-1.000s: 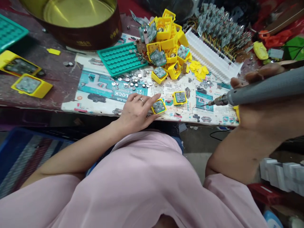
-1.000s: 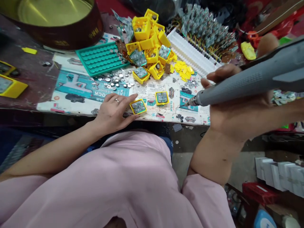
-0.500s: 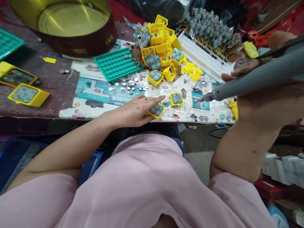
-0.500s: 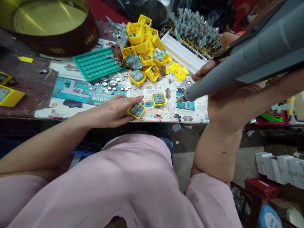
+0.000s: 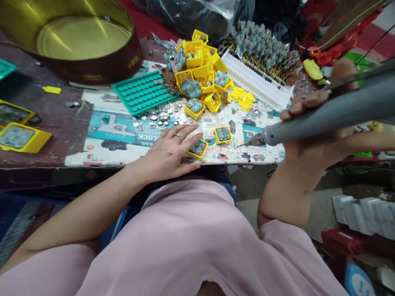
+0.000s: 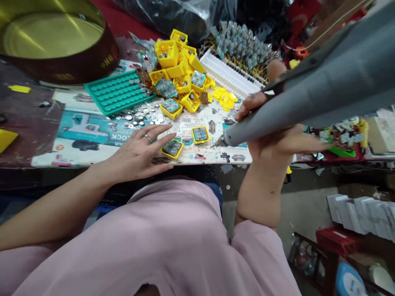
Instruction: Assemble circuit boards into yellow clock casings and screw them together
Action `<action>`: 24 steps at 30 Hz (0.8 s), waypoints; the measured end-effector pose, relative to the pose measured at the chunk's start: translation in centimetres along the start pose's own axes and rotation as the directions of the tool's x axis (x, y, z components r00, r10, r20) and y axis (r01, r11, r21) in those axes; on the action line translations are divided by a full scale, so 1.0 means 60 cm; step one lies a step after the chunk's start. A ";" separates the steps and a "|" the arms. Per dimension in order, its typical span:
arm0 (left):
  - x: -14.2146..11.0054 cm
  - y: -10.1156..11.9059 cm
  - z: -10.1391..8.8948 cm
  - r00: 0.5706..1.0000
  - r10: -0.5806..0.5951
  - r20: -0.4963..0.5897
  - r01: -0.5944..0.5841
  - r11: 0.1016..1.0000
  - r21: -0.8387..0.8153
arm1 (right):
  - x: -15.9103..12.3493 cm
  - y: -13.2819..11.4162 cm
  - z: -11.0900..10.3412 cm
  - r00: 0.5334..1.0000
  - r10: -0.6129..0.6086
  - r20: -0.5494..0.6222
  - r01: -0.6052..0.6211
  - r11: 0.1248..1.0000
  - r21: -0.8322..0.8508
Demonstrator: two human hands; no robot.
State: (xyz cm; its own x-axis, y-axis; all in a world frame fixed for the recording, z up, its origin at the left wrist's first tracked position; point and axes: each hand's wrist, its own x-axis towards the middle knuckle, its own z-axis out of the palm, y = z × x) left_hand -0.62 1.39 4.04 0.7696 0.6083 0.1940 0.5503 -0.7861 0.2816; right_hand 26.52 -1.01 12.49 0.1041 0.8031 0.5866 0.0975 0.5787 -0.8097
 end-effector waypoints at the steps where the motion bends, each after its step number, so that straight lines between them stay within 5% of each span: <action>1: 0.000 -0.005 0.002 0.999 0.032 0.009 -0.031 0.997 -0.066 | -0.007 0.010 0.002 0.998 -0.039 0.056 0.040 0.999 -0.014; 3: 0.002 -0.008 0.014 0.999 0.036 -0.007 -0.037 0.984 -0.172 | -0.019 0.032 0.013 0.987 -0.059 0.148 0.060 0.998 -0.002; 9: 0.011 0.020 0.057 0.967 -0.083 -0.242 0.044 0.986 -0.161 | -0.024 0.032 0.077 0.953 0.232 0.193 -0.248 0.967 0.062; 13: 0.011 0.026 0.058 0.966 -0.094 -0.239 0.059 0.987 -0.149 | -0.027 0.026 0.132 0.994 0.104 0.036 -0.107 0.985 0.133; 17: 0.012 0.026 0.051 0.977 -0.106 -0.185 0.073 0.982 -0.176 | -0.040 0.047 0.166 0.993 0.109 -0.040 -0.113 0.986 -0.121; 24: 0.013 0.027 0.048 0.979 -0.124 -0.159 0.088 0.972 -0.217 | -0.048 0.066 0.160 0.962 0.252 0.100 -0.200 0.909 -0.365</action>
State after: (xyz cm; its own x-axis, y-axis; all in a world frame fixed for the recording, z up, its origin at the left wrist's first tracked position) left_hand 1.79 0.27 1.93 0.6342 0.7108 0.3044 0.5325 -0.6869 0.4945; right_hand 17.13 0.30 7.40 0.0259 0.9331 0.3586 0.4294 0.3136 -0.8469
